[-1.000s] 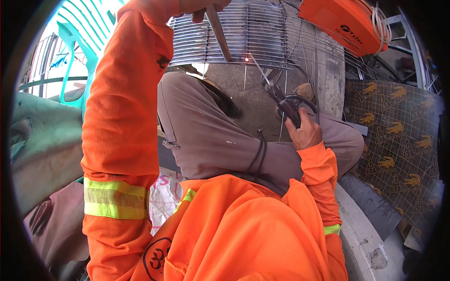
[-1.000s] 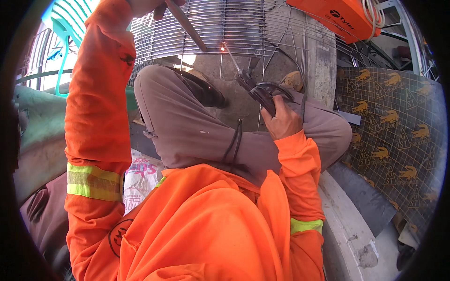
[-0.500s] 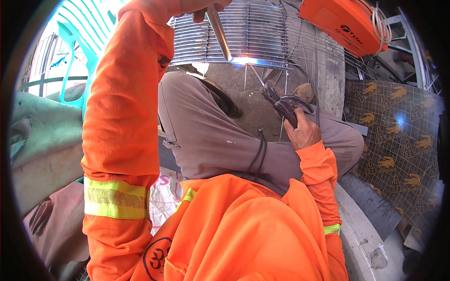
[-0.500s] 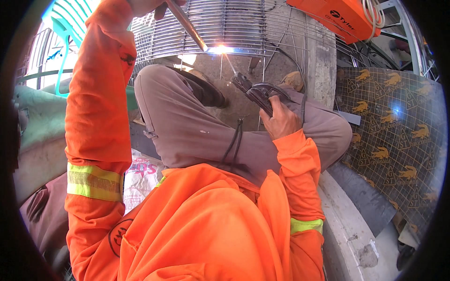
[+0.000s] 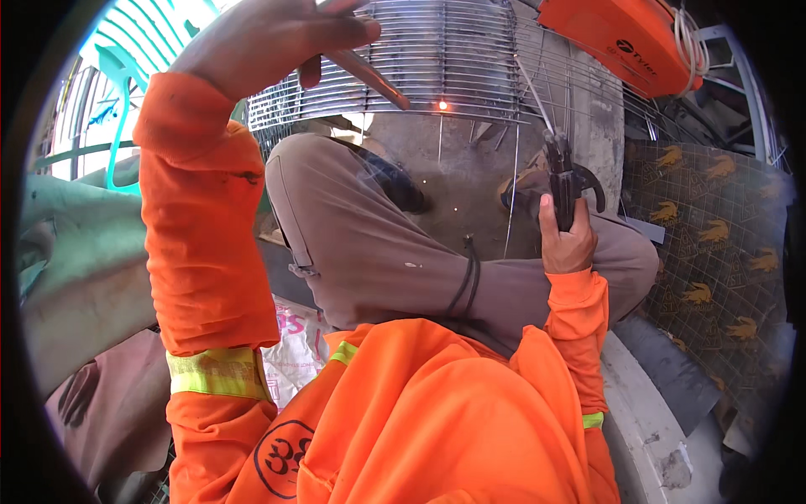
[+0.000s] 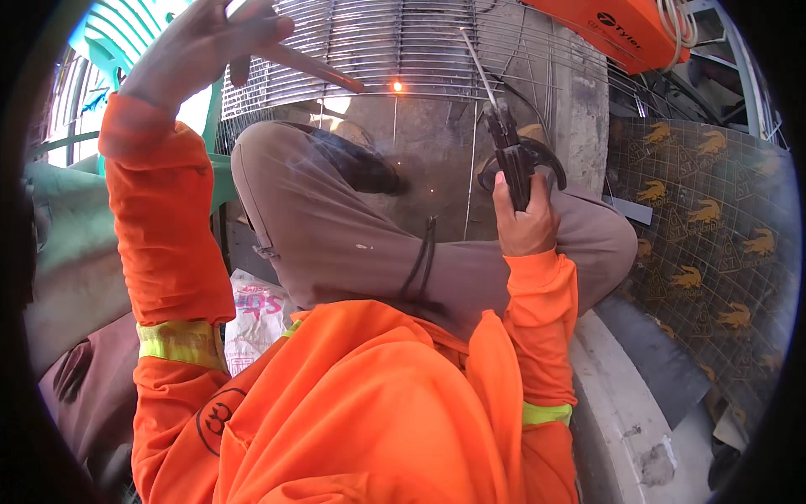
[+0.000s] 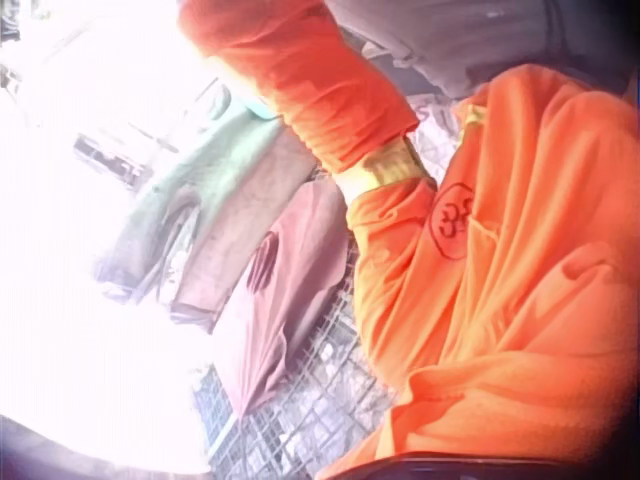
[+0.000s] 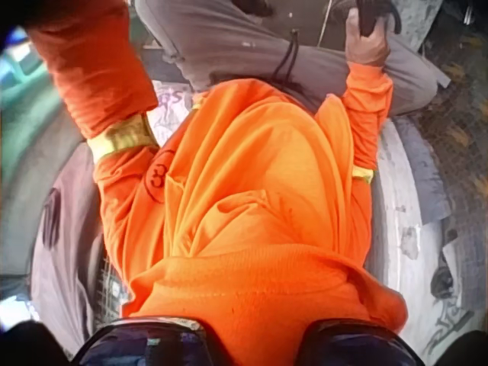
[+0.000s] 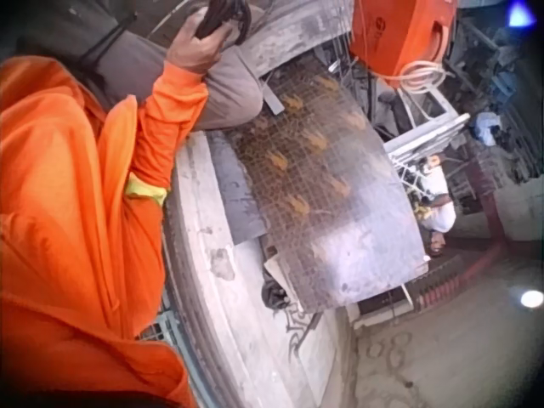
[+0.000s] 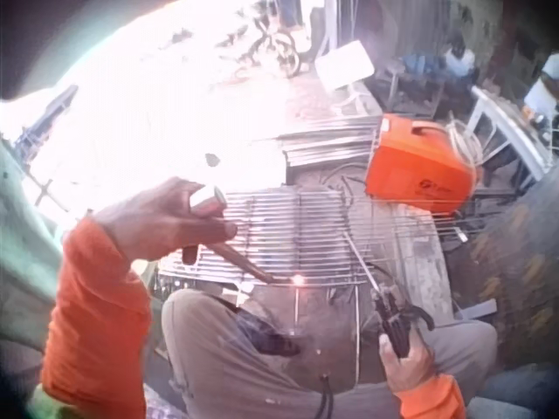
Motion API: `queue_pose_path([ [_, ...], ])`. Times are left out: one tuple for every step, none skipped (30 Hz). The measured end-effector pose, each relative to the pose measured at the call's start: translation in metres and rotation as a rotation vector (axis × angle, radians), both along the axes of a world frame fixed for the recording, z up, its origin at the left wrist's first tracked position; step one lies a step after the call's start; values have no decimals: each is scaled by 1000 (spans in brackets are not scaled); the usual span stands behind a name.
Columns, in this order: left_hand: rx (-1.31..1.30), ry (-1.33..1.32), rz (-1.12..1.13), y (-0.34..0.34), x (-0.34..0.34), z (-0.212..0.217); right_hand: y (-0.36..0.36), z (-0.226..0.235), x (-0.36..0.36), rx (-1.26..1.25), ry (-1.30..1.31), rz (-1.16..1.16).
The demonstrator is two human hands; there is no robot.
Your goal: Welding and assembling a curved metal wire grid using a welding torch, hammer, and pliers.
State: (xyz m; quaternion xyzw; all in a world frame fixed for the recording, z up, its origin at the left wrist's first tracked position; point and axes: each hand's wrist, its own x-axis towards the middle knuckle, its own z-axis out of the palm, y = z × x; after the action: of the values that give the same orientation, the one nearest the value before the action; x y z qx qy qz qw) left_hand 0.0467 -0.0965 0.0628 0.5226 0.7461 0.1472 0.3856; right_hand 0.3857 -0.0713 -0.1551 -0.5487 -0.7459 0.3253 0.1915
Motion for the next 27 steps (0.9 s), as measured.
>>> queue_pose_path([
  [229,-83,18,-7,-27,-55,3,-1,7,-1,40,-76],
  [309,39,-64,-19,-21,-51,5,-3,7,-12,31,-80],
  [268,2,63,-27,-15,-52,7,-5,7,20,93,-102],
  [224,-34,190,-31,-12,-54,8,-6,7,54,153,-125],
  [209,-37,195,-38,-10,-57,9,-7,8,13,77,-115],
  [213,-11,236,-44,-9,-61,9,-8,7,-1,70,-112],
  [218,14,274,-47,-8,-66,10,-9,4,16,98,-87],
  [205,7,279,-47,-9,-70,11,-7,1,34,125,-61],
  [248,46,300,-46,-9,-74,10,-6,1,22,115,-59],
  [291,85,321,-43,-10,-77,10,-5,1,-27,55,-50],
  [267,132,301,-37,-11,-74,10,-3,2,-75,-6,-46],
  [225,162,302,-35,-16,-70,9,-2,-1,-89,-9,-36],
  [210,215,310,-32,-16,-63,8,-2,-5,-72,15,-25],
  [201,257,307,-26,-14,-62,8,-2,-5,-49,32,-24],
  [294,244,250,-27,-20,-69,9,-2,-4,-57,25,-23],
  [284,240,252,-28,-20,-67,10,-2,-3,-49,20,-10],
  [258,234,241,-28,-17,-62,11,-3,-2,-39,15,0],
  [232,230,231,-29,-14,-58,11,-5,-2,-46,11,1],
  [268,233,206,-29,-7,-60,11,-6,-3,-44,26,7],
  [267,219,196,-30,-2,-67,11,-8,1,-34,31,0],
  [262,209,184,-32,4,-74,11,-8,3,-35,19,-12],
  [257,199,172,-35,10,-80,11,-8,5,-2,32,-13],
  [248,335,87,-41,18,-74,11,-7,2,20,74,2],
  [333,336,37,-50,19,-78,12,-7,1,15,79,5],
  [351,351,69,-56,23,-79,12,-8,-1,-15,53,10],
  [371,357,102,-61,28,-82,12,-7,0,-43,18,15],
  [369,363,120,-64,35,-85,12,-7,1,-45,16,16],
])
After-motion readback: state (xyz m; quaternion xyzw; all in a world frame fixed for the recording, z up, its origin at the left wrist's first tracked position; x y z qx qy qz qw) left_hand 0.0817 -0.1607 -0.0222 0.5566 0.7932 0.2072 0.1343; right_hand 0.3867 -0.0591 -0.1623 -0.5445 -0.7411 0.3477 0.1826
